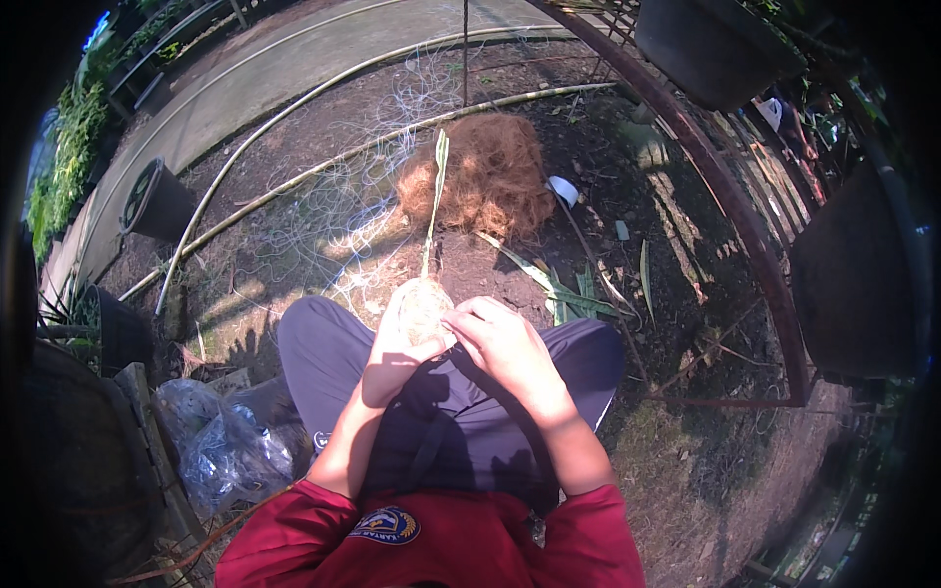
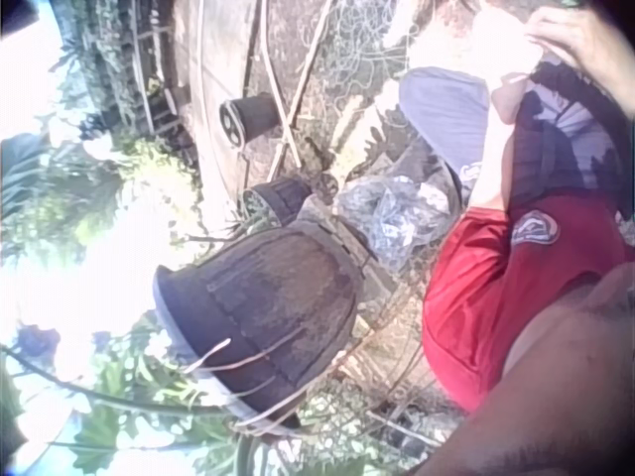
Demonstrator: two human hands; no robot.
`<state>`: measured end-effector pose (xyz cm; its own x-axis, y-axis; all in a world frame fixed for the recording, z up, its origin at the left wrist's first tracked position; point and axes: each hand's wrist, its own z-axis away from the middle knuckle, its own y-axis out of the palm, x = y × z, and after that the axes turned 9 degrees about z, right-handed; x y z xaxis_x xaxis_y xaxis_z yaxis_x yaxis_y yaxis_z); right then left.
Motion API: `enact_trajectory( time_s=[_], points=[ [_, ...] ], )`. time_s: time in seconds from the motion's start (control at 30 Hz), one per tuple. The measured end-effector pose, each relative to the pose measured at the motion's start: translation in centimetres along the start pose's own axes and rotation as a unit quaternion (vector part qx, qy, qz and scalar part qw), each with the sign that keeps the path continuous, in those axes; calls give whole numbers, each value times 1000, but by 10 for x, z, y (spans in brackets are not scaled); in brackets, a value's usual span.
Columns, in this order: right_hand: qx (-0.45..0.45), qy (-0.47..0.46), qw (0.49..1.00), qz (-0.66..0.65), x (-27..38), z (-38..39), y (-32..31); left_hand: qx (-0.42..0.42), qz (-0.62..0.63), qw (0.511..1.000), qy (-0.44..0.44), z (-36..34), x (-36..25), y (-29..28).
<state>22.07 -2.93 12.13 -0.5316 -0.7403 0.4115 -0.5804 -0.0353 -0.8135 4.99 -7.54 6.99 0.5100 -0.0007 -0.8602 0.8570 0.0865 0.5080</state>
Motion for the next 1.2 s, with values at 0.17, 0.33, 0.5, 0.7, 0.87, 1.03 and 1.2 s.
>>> enact_trajectory(
  time_s=[0.17, 0.33, 0.5, 0.7, 0.87, 1.03, 1.2],
  points=[
    [24, -15, 998, 51, 1, -8, -3, -1, 2, 1000, 8, 1, 3, 2],
    [47, 36, 996, -66, -19, -7, 8, 8, 11, 1000, -1, 0, 8, 2],
    [62, 89, 974, -197, -26, -5, 18, 26, 54, 998, -19, 2, 3, 4],
    [-43, 110, 978, -171, -14, -1, 25, 11, 112, 993, -40, 5, 6, 2],
    [-46, 24, 995, -90, -16, 2, 20, 5, 86, 996, -39, 5, 4, 2],
    [-39, -20, 998, -53, -24, 1, 17, 1, 76, 996, -40, 4, 7, 3],
    [-60, -1, 998, -21, -23, 2, 26, -18, 53, 998, -36, 3, 9, 4]
  ],
)
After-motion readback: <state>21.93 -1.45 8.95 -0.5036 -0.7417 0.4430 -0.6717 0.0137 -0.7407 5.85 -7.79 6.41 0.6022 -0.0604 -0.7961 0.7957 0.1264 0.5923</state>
